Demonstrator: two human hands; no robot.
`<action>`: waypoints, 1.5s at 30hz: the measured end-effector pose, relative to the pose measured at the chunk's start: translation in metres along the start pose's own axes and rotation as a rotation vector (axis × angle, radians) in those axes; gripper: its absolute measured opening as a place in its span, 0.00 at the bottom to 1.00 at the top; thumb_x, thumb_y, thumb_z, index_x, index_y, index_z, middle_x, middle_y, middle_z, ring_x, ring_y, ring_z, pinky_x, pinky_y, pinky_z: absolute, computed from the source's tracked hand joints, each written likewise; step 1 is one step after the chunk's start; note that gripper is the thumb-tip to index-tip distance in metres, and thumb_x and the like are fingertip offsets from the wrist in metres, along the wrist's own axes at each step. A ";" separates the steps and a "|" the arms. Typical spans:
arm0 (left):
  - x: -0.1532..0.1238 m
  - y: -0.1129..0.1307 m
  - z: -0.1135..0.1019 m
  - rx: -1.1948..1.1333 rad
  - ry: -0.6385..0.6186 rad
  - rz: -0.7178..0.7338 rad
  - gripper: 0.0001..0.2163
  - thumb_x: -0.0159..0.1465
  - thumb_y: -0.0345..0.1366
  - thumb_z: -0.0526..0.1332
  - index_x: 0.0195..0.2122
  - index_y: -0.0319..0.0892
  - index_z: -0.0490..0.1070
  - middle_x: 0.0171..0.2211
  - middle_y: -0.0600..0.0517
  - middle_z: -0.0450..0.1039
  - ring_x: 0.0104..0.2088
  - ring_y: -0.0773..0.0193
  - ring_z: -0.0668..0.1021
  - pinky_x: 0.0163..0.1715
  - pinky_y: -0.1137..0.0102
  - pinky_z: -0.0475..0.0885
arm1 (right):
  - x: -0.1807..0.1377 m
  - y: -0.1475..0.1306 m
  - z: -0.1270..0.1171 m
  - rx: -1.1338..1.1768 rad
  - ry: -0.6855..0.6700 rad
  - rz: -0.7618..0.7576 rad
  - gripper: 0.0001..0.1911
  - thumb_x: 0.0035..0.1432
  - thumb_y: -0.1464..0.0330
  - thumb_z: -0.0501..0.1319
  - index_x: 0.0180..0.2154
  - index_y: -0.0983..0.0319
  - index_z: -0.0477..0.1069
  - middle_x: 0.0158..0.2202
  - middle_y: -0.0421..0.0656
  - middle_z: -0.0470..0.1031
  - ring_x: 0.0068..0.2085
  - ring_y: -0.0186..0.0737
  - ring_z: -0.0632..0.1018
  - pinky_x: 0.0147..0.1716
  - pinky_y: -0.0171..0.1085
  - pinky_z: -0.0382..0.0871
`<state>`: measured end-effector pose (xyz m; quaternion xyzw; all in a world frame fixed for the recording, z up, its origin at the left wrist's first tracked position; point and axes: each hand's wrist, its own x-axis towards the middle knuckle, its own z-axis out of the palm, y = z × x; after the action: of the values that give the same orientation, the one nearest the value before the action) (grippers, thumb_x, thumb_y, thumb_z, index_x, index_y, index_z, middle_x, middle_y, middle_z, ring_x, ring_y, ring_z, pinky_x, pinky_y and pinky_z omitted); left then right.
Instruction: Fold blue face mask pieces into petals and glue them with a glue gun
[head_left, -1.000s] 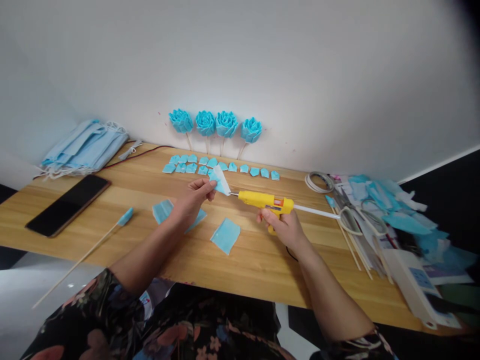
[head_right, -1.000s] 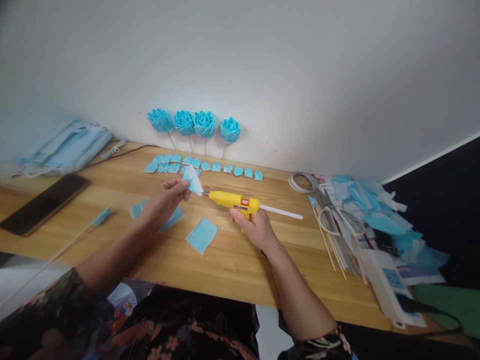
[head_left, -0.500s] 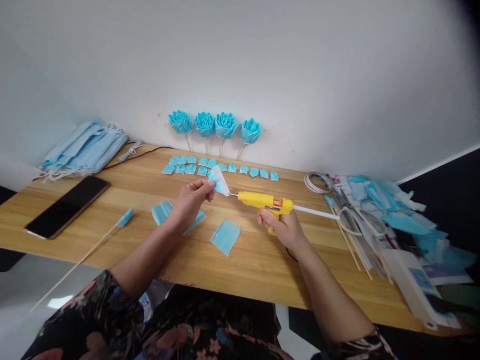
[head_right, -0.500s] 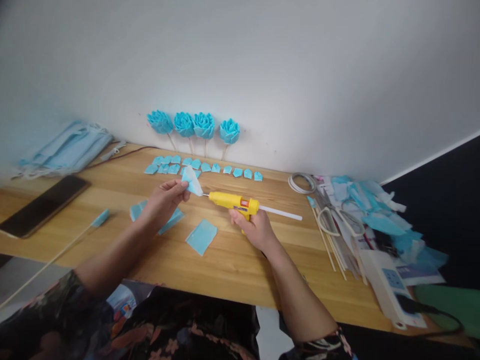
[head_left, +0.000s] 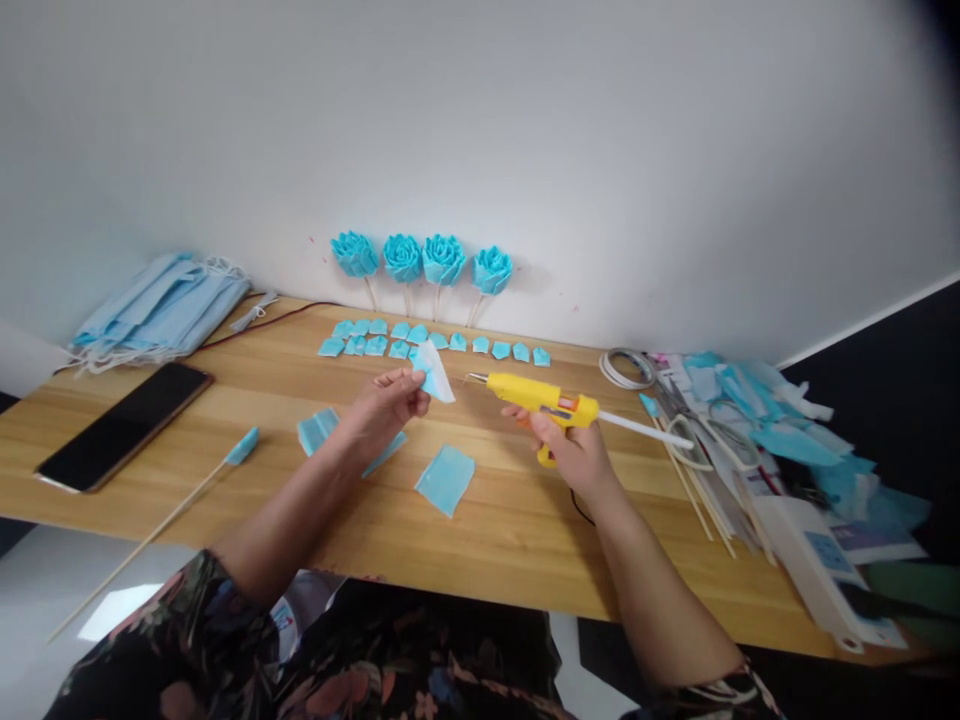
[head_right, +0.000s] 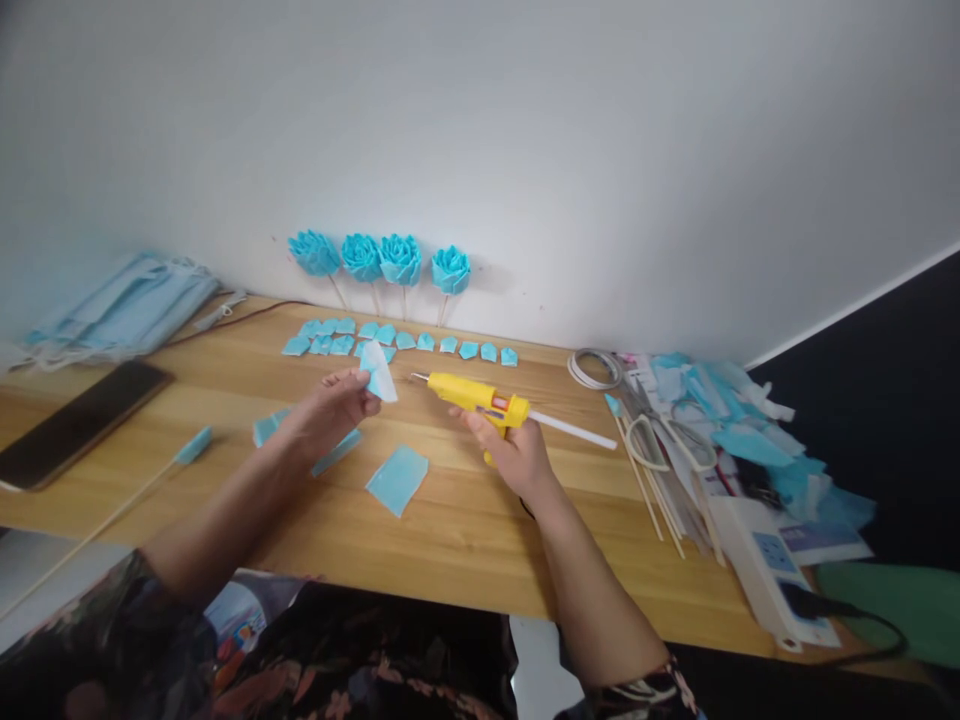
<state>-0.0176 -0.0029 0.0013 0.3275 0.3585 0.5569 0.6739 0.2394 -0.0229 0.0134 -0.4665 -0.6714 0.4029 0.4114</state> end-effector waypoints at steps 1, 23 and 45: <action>-0.001 -0.002 0.000 0.042 -0.034 -0.026 0.14 0.52 0.41 0.72 0.23 0.38 0.72 0.20 0.53 0.70 0.21 0.72 0.69 0.25 0.74 0.63 | 0.000 0.000 0.000 0.088 0.012 0.014 0.18 0.61 0.53 0.57 0.35 0.60 0.74 0.34 0.45 0.79 0.31 0.38 0.76 0.24 0.33 0.67; -0.007 -0.006 0.003 0.305 -0.192 -0.131 0.18 0.51 0.47 0.72 0.22 0.38 0.71 0.19 0.55 0.69 0.23 0.71 0.67 0.29 0.72 0.60 | 0.000 0.009 0.002 -0.019 -0.047 -0.119 0.19 0.64 0.58 0.55 0.25 0.61 0.69 0.25 0.40 0.71 0.25 0.33 0.70 0.25 0.33 0.63; -0.010 -0.002 0.006 0.280 -0.190 -0.144 0.17 0.50 0.47 0.73 0.21 0.39 0.72 0.19 0.55 0.69 0.23 0.71 0.68 0.29 0.72 0.62 | 0.000 -0.003 0.003 -0.199 0.045 -0.119 0.16 0.59 0.59 0.56 0.23 0.60 0.68 0.23 0.41 0.71 0.25 0.35 0.71 0.26 0.34 0.65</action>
<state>-0.0131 -0.0134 0.0043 0.4428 0.3899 0.4183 0.6906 0.2355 -0.0246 0.0149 -0.4734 -0.7251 0.2988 0.4010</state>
